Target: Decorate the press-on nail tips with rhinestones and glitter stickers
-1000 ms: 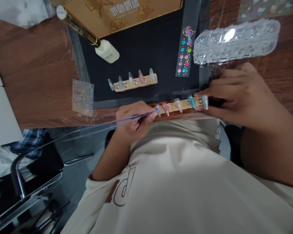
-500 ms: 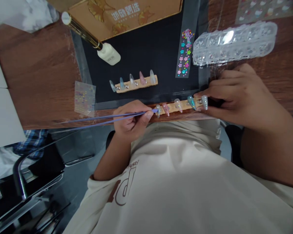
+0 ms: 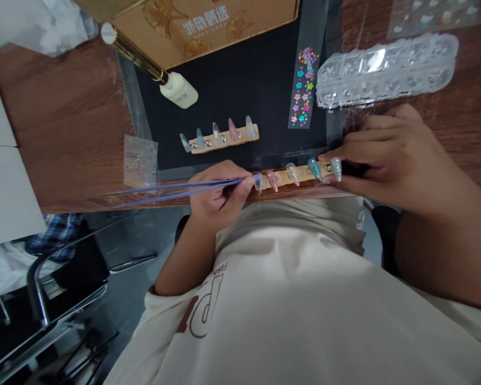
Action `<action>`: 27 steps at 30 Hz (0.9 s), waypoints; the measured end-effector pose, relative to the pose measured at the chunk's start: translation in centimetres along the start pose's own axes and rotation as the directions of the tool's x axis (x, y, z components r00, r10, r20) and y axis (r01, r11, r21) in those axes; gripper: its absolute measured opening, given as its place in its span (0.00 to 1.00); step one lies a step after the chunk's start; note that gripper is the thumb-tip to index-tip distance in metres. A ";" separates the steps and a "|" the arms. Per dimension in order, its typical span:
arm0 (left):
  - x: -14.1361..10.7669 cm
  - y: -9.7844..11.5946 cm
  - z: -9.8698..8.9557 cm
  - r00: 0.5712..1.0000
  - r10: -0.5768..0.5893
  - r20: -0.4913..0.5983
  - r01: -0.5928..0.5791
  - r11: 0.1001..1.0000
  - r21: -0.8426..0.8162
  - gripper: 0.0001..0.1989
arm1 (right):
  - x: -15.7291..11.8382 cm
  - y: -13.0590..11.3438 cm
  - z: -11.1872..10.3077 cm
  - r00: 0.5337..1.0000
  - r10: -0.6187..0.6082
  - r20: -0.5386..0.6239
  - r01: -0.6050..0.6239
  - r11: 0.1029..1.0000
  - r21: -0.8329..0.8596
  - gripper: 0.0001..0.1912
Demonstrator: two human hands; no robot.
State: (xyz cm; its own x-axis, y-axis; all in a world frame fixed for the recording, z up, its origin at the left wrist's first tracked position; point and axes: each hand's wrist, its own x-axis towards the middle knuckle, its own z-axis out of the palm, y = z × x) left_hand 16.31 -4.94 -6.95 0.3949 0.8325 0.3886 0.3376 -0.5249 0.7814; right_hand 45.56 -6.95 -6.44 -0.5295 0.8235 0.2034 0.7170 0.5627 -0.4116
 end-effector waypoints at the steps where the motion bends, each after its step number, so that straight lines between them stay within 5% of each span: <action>1: 0.0 0.0 0.0 1.000 0.010 0.005 -0.010 1.000 0.005 0.02 | 0.0 0.0 0.0 1.000 -0.001 -0.002 0.001 1.000 -0.001 0.19; 13: 0.6 0.5 -0.2 0.997 0.057 0.054 -0.062 0.994 0.094 0.04 | 0.1 -0.1 -0.1 1.000 0.006 -0.003 -0.006 1.000 -0.004 0.21; 23: -0.3 -0.1 0.1 0.994 0.025 -0.108 -0.033 0.997 -0.071 0.04 | 0.1 -0.1 0.1 1.000 0.014 0.000 -0.014 1.000 0.011 0.19; 27: -0.8 -0.3 -0.2 0.995 0.092 -0.038 -0.094 0.994 -0.063 0.03 | 0.1 0.0 0.1 1.000 0.007 -0.007 -0.007 1.000 0.008 0.18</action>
State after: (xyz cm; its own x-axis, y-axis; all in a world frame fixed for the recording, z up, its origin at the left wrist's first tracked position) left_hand 15.72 -5.39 -7.36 0.3917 0.7868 0.4770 0.2443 -0.5888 0.7705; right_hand 45.46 -6.88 -6.47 -0.5213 0.8279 0.2068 0.7168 0.5563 -0.4204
